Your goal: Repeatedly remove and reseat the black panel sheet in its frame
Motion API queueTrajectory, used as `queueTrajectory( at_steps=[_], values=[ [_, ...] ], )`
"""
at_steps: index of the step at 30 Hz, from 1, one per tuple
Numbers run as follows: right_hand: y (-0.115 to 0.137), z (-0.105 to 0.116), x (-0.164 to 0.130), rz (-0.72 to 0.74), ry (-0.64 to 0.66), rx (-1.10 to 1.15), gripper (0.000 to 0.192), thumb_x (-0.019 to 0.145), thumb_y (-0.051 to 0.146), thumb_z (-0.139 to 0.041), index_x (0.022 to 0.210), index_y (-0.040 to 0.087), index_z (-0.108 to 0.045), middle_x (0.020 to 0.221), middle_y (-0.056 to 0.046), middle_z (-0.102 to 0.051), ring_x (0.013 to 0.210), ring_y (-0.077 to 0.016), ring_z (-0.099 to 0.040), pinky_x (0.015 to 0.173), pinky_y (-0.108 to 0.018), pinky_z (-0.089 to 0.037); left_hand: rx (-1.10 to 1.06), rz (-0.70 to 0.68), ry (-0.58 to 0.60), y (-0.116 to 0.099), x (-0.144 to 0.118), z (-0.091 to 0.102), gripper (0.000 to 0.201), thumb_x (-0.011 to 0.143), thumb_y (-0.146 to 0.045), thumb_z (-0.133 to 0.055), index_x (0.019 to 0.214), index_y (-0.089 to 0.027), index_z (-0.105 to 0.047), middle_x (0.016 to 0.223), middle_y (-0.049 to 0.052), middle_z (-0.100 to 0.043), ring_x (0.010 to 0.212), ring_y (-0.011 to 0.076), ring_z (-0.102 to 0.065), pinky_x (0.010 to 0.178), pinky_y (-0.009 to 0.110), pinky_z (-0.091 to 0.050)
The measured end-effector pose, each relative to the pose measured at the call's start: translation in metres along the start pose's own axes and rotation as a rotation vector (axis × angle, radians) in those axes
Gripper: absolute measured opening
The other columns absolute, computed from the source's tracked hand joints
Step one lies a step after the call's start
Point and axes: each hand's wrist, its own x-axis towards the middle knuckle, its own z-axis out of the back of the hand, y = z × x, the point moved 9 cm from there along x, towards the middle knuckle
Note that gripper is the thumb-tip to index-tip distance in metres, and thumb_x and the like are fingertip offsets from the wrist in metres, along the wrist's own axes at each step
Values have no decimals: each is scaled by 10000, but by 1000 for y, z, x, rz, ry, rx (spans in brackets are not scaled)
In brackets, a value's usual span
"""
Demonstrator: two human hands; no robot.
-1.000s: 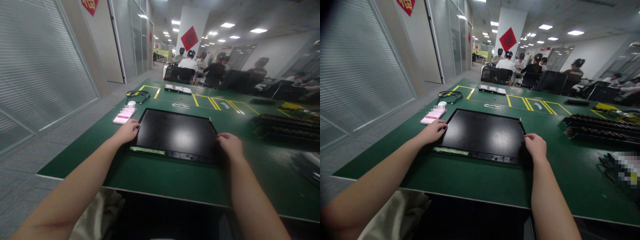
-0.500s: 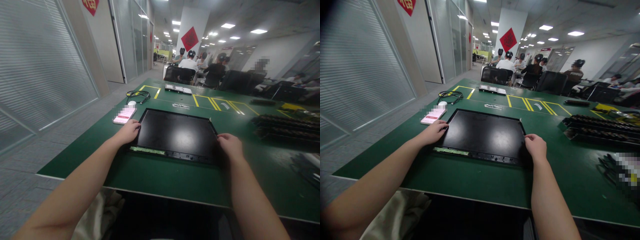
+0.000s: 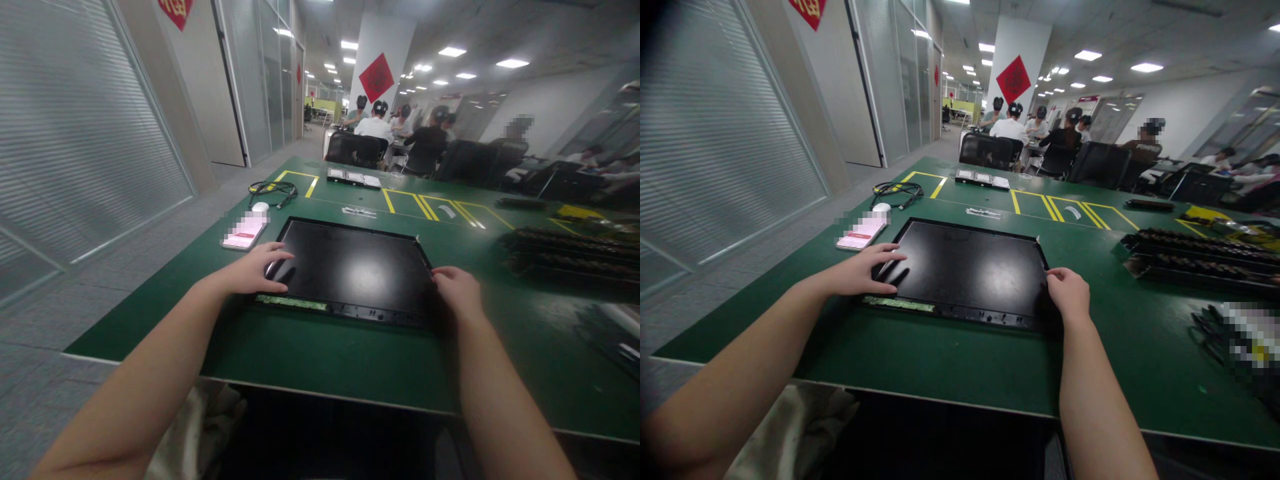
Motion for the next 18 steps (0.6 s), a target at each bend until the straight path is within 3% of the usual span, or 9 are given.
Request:
queueTrajectory(
  at_steps=[4, 18],
  values=[
    [0, 0, 1, 7, -7, -2, 254, 793, 250, -609, 932, 217, -818, 914, -74, -771, 848, -241, -666, 763, -340, -475, -43, -69, 47, -10, -3, -1, 756, 758, -472, -799, 1445, -218, -613, 1653, 181, -387, 1502, 385, -394, 1205, 503, -349],
    [0, -2, 1, 20, -4, 26, 253, 767, 266, -607, 895, 226, -822, 895, -71, -770, 812, -235, -664, 769, -338, -489, -93, -149, 21, -20, -3, 2, 633, 757, -350, -817, 1364, -248, -669, 1611, 150, -455, 1464, 367, -452, 1177, 496, -394]
  ],
)
